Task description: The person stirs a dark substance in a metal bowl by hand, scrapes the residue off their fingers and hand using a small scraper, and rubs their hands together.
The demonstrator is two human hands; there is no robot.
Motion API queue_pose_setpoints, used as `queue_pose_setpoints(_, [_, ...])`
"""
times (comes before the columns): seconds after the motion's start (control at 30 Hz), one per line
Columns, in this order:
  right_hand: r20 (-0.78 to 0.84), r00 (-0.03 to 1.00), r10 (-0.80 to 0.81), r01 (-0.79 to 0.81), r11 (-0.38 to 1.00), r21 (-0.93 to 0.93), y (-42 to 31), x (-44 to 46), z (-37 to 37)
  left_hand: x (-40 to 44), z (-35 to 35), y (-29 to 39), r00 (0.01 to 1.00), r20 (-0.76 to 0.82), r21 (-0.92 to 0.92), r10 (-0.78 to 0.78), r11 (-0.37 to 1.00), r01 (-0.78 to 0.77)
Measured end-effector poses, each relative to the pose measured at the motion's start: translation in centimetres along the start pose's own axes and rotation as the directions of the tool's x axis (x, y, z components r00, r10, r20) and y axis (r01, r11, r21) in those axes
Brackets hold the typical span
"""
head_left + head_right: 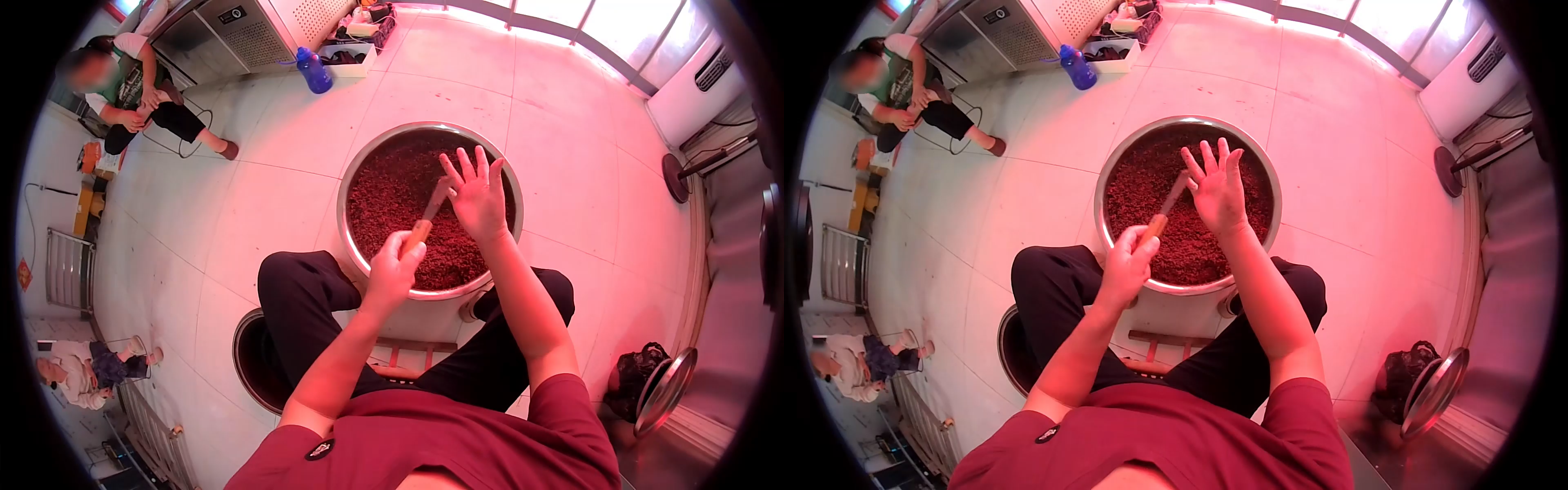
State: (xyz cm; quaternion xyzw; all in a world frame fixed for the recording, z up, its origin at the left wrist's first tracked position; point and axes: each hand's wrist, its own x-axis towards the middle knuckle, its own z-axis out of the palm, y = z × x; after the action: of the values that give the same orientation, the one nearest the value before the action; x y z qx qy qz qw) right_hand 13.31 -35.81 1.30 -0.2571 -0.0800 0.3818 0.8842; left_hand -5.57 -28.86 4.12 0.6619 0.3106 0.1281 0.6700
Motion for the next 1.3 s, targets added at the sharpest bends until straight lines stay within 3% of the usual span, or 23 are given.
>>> queue_pose_setpoints(0.17, [-0.03,0.999,-0.013,0.014,1.0,0.012,0.4,0.0,-0.1,-0.3,0.7,-0.6,1.0,-0.01,0.095,-0.018,0.995,0.019])
queue_pose_setpoints(0.27, [-0.046,0.999,0.0,0.003,0.998,0.065,0.0,-0.3,-0.1,0.5,1.3,-1.0,1.0,0.0,0.044,0.013,0.999,-0.013])
queue_pose_setpoints(0.37, [-0.005,1.0,-0.012,0.012,1.0,-0.01,0.8,-0.4,-0.1,1.8,1.0,-1.0,0.995,-0.081,0.182,0.061,0.982,-0.045])
queue_pose_setpoints(0.5, [0.055,0.998,-0.044,0.055,0.971,-0.231,0.5,-0.4,0.1,4.0,0.6,-1.0,0.992,-0.101,0.154,0.077,0.986,-0.06])
queue_pose_setpoints(0.63, [0.061,0.998,-0.012,0.019,0.992,-0.125,0.7,-0.4,0.7,4.7,-0.3,1.5,0.999,-0.03,-0.131,-0.045,0.99,0.041])
queue_pose_setpoints(0.87, [-0.119,0.992,-0.038,0.064,0.973,0.222,-0.8,0.3,-0.3,0.4,1.6,-0.2,0.999,0.041,0.052,-0.015,0.999,0.013])
queue_pose_setpoints(0.97, [-0.111,0.994,-0.021,0.045,0.974,0.22,-0.8,0.0,-0.4,0.3,2.0,-0.7,1.0,0.014,0.12,0.017,0.993,-0.019])
queue_pose_setpoints(1.0, [-0.117,0.993,-0.021,0.047,0.975,0.218,-0.8,-0.1,-0.6,0.3,2.0,0.7,0.996,0.038,0.098,-0.086,0.992,0.082])
queue_pose_setpoints(1.13, [-0.088,0.996,0.012,0.008,0.974,0.225,-0.7,-0.2,-0.8,2.7,1.9,0.0,0.994,-0.064,0.161,0.088,0.984,-0.077])
queue_pose_setpoints(1.3, [-0.082,0.995,-0.056,0.074,0.968,0.238,-1.3,0.1,-0.3,3.9,1.0,0.9,0.995,-0.074,0.126,0.069,0.99,-0.059])
